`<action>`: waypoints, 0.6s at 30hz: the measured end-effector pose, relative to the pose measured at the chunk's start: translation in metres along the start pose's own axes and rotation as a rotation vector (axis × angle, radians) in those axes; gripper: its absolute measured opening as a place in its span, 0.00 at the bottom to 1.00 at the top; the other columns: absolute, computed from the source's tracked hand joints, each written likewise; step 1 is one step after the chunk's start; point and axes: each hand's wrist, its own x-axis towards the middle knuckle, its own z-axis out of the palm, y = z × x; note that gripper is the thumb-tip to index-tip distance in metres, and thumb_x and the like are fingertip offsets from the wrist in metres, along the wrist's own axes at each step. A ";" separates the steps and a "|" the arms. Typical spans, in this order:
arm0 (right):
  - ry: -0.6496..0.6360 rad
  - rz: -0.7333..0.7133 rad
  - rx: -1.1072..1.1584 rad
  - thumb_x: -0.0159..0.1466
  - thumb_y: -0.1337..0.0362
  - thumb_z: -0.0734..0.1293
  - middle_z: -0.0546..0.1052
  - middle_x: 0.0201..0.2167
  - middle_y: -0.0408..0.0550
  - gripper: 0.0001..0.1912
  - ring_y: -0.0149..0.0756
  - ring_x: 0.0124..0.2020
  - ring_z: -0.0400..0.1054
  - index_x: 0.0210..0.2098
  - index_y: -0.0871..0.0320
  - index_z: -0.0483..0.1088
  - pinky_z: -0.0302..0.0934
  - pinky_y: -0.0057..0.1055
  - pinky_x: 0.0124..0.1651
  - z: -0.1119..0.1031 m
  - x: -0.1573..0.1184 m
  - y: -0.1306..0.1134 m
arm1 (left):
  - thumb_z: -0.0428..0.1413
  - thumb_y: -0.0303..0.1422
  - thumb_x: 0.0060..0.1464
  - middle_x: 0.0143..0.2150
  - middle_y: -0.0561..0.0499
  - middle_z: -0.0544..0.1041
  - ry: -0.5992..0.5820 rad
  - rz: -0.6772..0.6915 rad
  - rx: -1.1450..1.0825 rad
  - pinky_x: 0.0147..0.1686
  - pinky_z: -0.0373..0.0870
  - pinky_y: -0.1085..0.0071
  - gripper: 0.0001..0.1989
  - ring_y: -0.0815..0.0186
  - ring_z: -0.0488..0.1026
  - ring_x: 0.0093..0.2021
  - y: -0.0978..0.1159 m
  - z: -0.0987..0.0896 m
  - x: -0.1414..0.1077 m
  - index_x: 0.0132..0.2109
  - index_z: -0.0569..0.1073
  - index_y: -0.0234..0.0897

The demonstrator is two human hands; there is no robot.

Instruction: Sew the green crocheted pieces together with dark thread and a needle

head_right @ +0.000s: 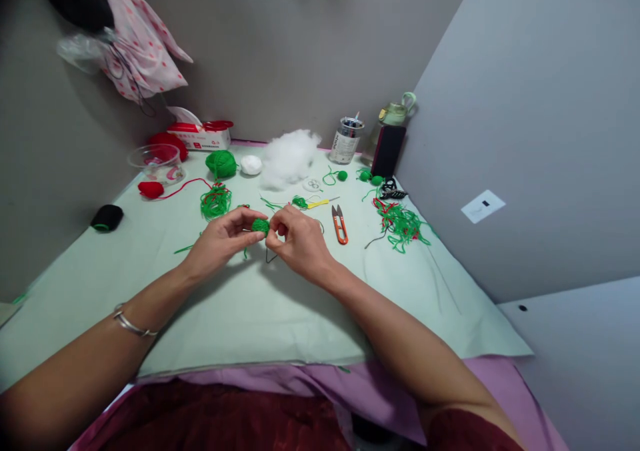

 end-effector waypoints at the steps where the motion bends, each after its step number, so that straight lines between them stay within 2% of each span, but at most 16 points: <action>1: -0.013 -0.006 0.044 0.57 0.73 0.65 0.67 0.25 0.41 0.06 0.28 0.27 0.59 0.27 0.58 0.66 0.54 0.28 0.31 0.000 0.000 -0.001 | 0.65 0.32 0.51 0.42 0.49 0.77 -0.002 0.000 -0.004 0.48 0.67 0.65 0.14 0.62 0.73 0.45 0.000 0.000 0.000 0.45 0.76 0.37; 3: -0.028 0.009 0.143 0.60 0.71 0.65 0.68 0.26 0.42 0.05 0.28 0.28 0.60 0.28 0.58 0.67 0.55 0.27 0.32 -0.003 0.000 -0.003 | 0.65 0.33 0.51 0.42 0.48 0.77 -0.012 -0.003 -0.016 0.48 0.67 0.64 0.14 0.62 0.73 0.45 0.000 -0.001 0.001 0.45 0.76 0.37; 5: -0.026 0.086 0.256 0.64 0.66 0.65 0.70 0.27 0.43 0.06 0.28 0.28 0.62 0.31 0.59 0.70 0.56 0.27 0.32 -0.006 0.000 -0.001 | 0.65 0.34 0.52 0.43 0.49 0.77 -0.021 -0.018 -0.046 0.48 0.68 0.64 0.15 0.63 0.73 0.45 -0.001 -0.004 0.002 0.47 0.76 0.37; 8: -0.024 0.242 0.425 0.68 0.56 0.63 0.72 0.29 0.45 0.14 0.28 0.27 0.64 0.35 0.60 0.74 0.58 0.28 0.32 -0.011 0.002 0.004 | 0.64 0.36 0.54 0.42 0.51 0.76 0.000 -0.031 -0.112 0.49 0.68 0.64 0.16 0.65 0.74 0.43 -0.003 -0.010 0.003 0.49 0.75 0.39; 10: -0.077 0.300 0.498 0.68 0.52 0.64 0.73 0.28 0.45 0.18 0.28 0.27 0.64 0.37 0.61 0.75 0.59 0.28 0.33 -0.011 0.003 0.006 | 0.64 0.36 0.55 0.41 0.51 0.75 0.023 -0.021 -0.156 0.50 0.69 0.64 0.17 0.65 0.74 0.43 -0.005 -0.012 0.004 0.50 0.74 0.40; 14: -0.269 0.379 0.648 0.61 0.54 0.71 0.74 0.27 0.43 0.15 0.28 0.28 0.65 0.36 0.61 0.76 0.60 0.28 0.35 -0.004 0.003 0.005 | 0.65 0.38 0.55 0.40 0.52 0.75 0.054 -0.004 -0.160 0.46 0.68 0.66 0.18 0.65 0.75 0.41 -0.008 -0.014 0.004 0.50 0.72 0.41; 18: -0.277 0.487 0.777 0.57 0.55 0.73 0.75 0.25 0.43 0.14 0.27 0.26 0.65 0.32 0.61 0.76 0.61 0.28 0.33 0.002 0.002 0.005 | 0.64 0.36 0.54 0.39 0.52 0.75 0.086 0.018 -0.117 0.45 0.68 0.67 0.17 0.65 0.74 0.41 -0.007 -0.014 0.004 0.50 0.72 0.41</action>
